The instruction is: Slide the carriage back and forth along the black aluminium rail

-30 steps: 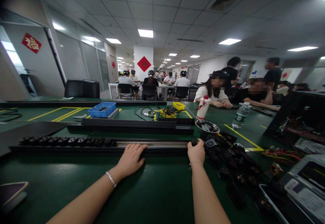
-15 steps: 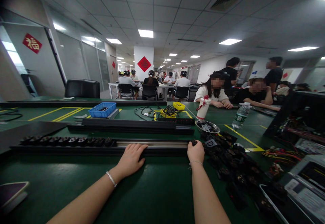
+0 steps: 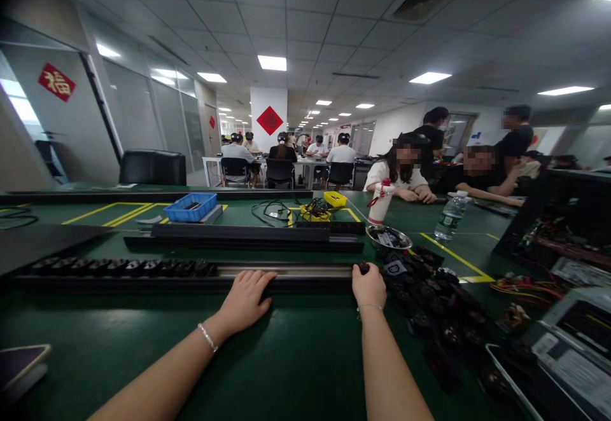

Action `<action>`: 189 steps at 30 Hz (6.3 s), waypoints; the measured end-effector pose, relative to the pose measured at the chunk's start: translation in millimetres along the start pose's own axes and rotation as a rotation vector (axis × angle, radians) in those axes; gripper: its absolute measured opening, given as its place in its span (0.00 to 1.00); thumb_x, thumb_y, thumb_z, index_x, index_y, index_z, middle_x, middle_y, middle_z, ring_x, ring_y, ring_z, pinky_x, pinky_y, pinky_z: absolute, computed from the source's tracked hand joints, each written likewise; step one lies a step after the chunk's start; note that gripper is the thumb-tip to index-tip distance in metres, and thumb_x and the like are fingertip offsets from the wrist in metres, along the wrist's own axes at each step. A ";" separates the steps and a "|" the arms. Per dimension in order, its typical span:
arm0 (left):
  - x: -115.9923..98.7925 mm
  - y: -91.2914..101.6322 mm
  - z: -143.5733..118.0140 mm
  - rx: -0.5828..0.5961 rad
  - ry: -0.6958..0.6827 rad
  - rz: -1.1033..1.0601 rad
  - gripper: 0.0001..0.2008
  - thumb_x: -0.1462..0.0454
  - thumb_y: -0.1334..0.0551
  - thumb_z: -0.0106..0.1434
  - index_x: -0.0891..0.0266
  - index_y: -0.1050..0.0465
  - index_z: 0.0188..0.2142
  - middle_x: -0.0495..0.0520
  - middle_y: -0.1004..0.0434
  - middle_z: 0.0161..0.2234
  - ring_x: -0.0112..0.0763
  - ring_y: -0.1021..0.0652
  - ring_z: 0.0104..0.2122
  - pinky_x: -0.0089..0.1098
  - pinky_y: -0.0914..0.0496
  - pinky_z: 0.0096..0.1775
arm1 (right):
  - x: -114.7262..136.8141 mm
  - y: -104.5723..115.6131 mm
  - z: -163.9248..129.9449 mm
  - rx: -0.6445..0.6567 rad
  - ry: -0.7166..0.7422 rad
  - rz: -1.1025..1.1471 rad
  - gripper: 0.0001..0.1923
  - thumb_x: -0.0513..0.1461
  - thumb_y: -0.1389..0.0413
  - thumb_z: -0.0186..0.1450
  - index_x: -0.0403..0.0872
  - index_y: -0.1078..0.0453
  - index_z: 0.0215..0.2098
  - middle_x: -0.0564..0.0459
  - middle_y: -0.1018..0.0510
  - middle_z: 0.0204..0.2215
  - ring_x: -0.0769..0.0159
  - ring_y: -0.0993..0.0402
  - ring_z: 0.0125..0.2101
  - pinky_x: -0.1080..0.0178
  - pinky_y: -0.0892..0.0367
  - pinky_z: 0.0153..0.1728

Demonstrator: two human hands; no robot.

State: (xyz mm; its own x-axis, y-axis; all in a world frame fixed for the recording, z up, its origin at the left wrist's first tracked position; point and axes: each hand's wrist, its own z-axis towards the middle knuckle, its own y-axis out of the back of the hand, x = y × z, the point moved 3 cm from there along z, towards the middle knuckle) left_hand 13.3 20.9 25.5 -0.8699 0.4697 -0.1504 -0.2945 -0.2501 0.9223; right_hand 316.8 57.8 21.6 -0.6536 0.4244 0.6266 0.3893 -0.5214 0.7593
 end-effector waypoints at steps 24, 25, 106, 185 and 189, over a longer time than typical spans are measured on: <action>2.1 0.4 -1.1 -0.007 -0.022 -0.007 0.24 0.61 0.43 0.56 0.54 0.40 0.54 0.53 0.32 0.47 0.38 0.34 0.49 0.41 0.46 0.54 | -2.7 0.9 2.7 -0.064 0.020 0.039 0.22 0.47 0.53 0.60 0.45 0.31 0.46 0.42 0.25 0.41 0.52 0.29 0.41 0.56 0.36 0.40; 1.9 0.5 -1.4 -0.003 -0.020 -0.003 0.24 0.61 0.43 0.56 0.54 0.40 0.54 0.53 0.32 0.47 0.38 0.34 0.49 0.40 0.46 0.54 | -7.7 1.7 6.3 -0.095 -0.013 0.054 0.22 0.47 0.53 0.60 0.44 0.31 0.46 0.41 0.25 0.40 0.52 0.29 0.40 0.56 0.36 0.40; 63.4 20.0 -2.9 -0.391 0.348 0.128 0.15 0.67 0.52 0.61 0.60 0.29 0.41 0.55 0.27 0.49 0.34 0.28 0.49 0.34 0.34 0.51 | 44.9 -9.8 -31.9 0.043 0.646 -0.195 0.19 0.38 0.57 0.61 0.50 0.27 0.43 0.52 0.24 0.45 0.64 0.32 0.47 0.60 0.42 0.47; 52.2 16.1 -2.2 -0.257 0.234 0.100 0.18 0.52 0.50 0.63 0.49 0.24 0.41 0.48 0.26 0.50 0.39 0.30 0.52 0.44 0.39 0.51 | 43.6 -11.1 -32.1 0.022 0.648 -0.186 0.19 0.39 0.57 0.62 0.50 0.27 0.42 0.54 0.24 0.45 0.65 0.32 0.47 0.60 0.42 0.46; 51.4 16.7 -2.3 -0.249 0.236 0.108 0.18 0.52 0.51 0.63 0.50 0.24 0.41 0.47 0.26 0.50 0.39 0.31 0.52 0.43 0.39 0.51 | 43.7 -10.2 -32.7 0.024 0.642 -0.181 0.19 0.39 0.58 0.62 0.50 0.27 0.42 0.54 0.24 0.45 0.65 0.32 0.47 0.60 0.42 0.46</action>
State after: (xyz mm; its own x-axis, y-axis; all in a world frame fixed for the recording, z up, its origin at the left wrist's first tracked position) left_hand -37.2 38.9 32.4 -0.9600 0.2287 -0.1618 -0.2584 -0.4999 0.8266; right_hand 263.0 57.5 35.5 -0.9639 -0.0250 0.2652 0.2462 -0.4636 0.8511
